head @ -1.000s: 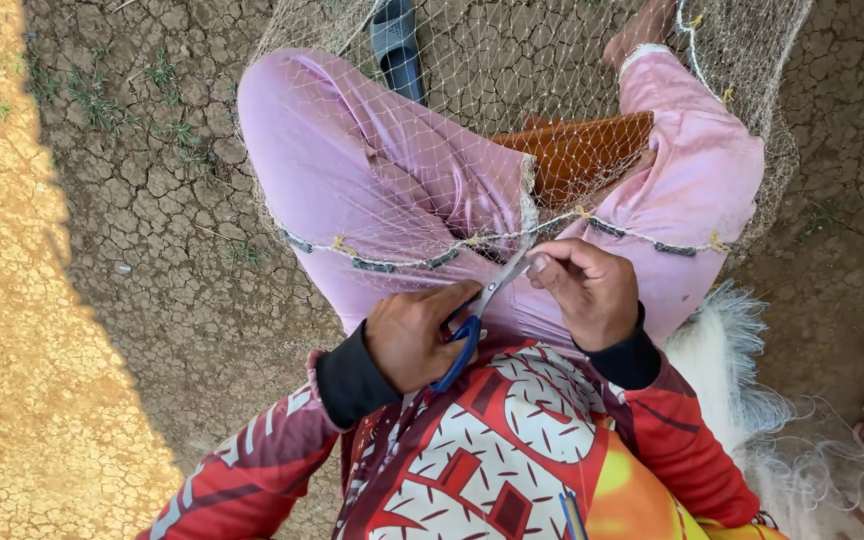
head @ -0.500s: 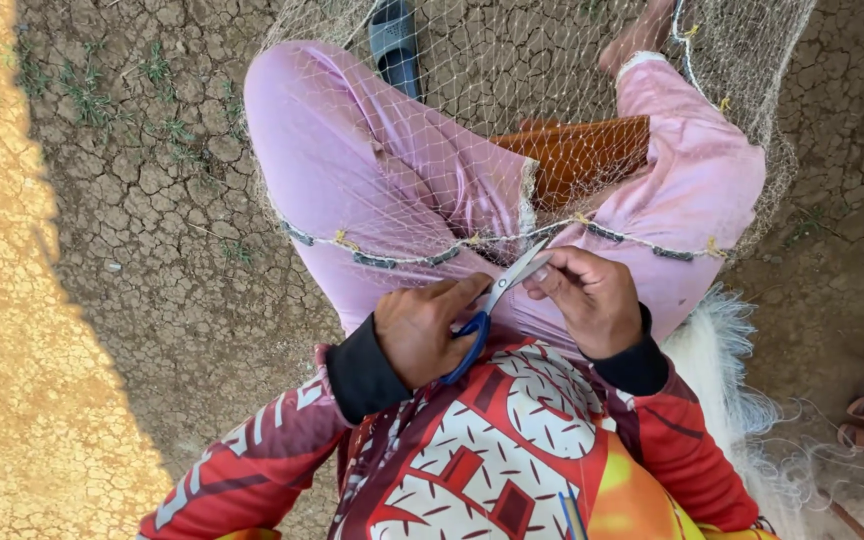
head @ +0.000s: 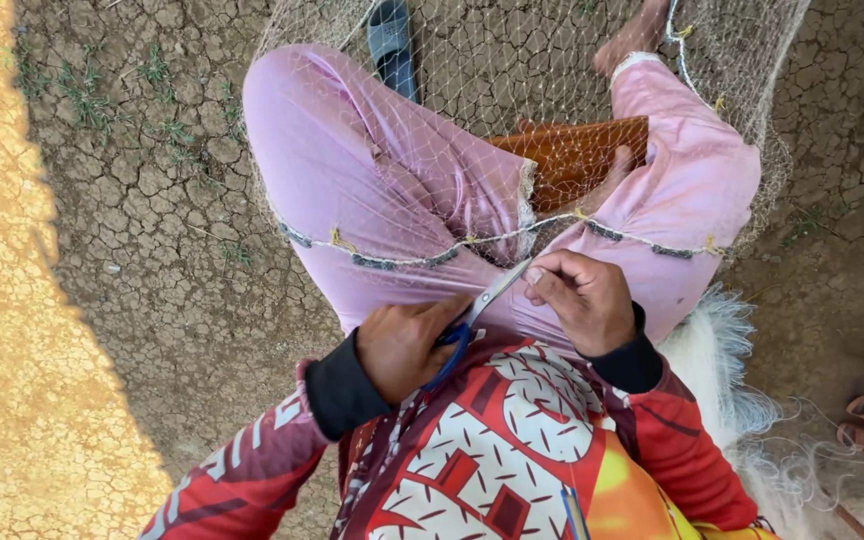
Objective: Repairing a fishing net using scissors and a small tool while sitting on the ground.
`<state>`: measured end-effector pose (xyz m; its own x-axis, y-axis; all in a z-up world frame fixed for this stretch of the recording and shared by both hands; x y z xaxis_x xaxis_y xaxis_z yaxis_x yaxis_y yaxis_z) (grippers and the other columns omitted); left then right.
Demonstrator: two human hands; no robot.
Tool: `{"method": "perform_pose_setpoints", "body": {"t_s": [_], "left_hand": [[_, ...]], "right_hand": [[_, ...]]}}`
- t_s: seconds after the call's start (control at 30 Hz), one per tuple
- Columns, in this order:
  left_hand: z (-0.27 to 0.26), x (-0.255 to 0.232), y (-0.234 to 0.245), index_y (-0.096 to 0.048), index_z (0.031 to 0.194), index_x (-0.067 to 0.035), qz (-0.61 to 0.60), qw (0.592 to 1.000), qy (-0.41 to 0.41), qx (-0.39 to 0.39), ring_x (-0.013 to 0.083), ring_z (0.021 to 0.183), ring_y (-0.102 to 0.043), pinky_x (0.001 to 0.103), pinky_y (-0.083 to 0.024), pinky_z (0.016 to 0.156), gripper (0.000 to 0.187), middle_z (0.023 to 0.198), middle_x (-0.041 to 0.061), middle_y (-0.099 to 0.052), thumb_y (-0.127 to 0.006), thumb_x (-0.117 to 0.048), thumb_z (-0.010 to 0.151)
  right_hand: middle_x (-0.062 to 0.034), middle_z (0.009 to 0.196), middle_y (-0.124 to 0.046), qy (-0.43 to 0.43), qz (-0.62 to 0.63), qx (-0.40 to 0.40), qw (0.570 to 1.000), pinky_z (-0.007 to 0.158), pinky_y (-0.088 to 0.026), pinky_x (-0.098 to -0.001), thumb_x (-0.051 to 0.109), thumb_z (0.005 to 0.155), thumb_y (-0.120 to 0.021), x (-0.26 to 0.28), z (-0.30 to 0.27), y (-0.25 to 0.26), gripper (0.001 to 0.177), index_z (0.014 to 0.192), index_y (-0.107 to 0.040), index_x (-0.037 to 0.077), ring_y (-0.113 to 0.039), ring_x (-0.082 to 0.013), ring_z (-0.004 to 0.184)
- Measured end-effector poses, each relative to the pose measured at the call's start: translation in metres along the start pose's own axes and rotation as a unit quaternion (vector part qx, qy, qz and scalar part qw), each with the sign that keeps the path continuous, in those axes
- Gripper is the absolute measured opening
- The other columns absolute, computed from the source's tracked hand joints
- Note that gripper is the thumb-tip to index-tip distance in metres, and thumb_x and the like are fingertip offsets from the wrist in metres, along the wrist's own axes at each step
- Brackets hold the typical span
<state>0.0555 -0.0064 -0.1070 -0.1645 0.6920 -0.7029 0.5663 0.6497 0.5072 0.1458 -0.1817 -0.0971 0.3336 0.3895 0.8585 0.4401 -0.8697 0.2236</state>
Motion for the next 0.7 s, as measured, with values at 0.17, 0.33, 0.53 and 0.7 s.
{"method": "perform_pose_setpoints", "body": {"t_s": [0.17, 0.33, 0.53, 0.7], "left_hand": [[-0.033, 0.029, -0.014, -0.046, 0.14, -0.011, 0.078, 0.99, -0.034, 0.11, 0.0514, 0.087, -0.071, 0.059, -0.06, 0.073, 0.06, 0.102, 0.021, -0.071, -0.07, -0.027, 0.088], [-0.023, 0.006, 0.001, -0.058, 0.135, -0.006, 0.05, 0.989, -0.12, 0.077, 0.0513, 0.094, -0.066, 0.055, -0.058, 0.076, 0.04, 0.105, 0.023, -0.065, -0.053, -0.024, 0.1], [-0.03, -0.047, 0.052, -0.071, 0.096, -0.023, 0.184, 0.961, -0.172, -0.113, 0.0299, 0.088, -0.057, 0.039, -0.048, 0.075, 0.016, 0.101, 0.004, -0.051, -0.058, -0.03, 0.093], [-0.086, -0.163, 0.123, -0.074, 0.102, -0.015, -0.179, 0.91, -0.252, -0.277, 0.0211, 0.104, -0.077, 0.043, -0.058, 0.103, 0.011, 0.108, 0.009, -0.077, -0.068, -0.019, 0.095]], "right_hand": [[-0.0075, 0.057, -0.061, -0.002, -0.02, -0.01, 1.0, 0.054, -0.052, -0.0263, 0.01, 0.09, -0.074, -0.025, 0.001, 0.007, 0.011, 0.08, -0.075, 0.005, -0.057, -0.0101, 0.056], [-0.0162, 0.104, -0.068, 0.1, 0.154, -0.034, 0.982, 0.086, -0.059, -0.0325, 0.012, 0.089, -0.081, 0.016, 0.026, -0.025, 0.024, 0.105, -0.071, -0.003, -0.066, -0.0186, 0.094], [-0.0108, 0.103, -0.066, 0.093, 0.385, -0.075, 0.915, 0.091, -0.06, -0.0329, 0.016, 0.094, -0.077, 0.015, 0.053, -0.047, 0.027, 0.113, -0.063, 0.003, -0.067, -0.019, 0.095], [-0.0083, 0.109, -0.068, 0.12, 0.369, -0.035, 0.921, 0.092, -0.058, -0.0262, 0.004, 0.093, -0.073, 0.005, 0.035, -0.04, 0.03, 0.12, -0.059, 0.004, -0.066, -0.0145, 0.098]]}}
Point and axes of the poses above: each hand's wrist, its own z-axis towards the middle knuckle, its own y-axis out of the back of the hand, x = y × z, the point moved 10 cm from there along z, towards the middle knuckle
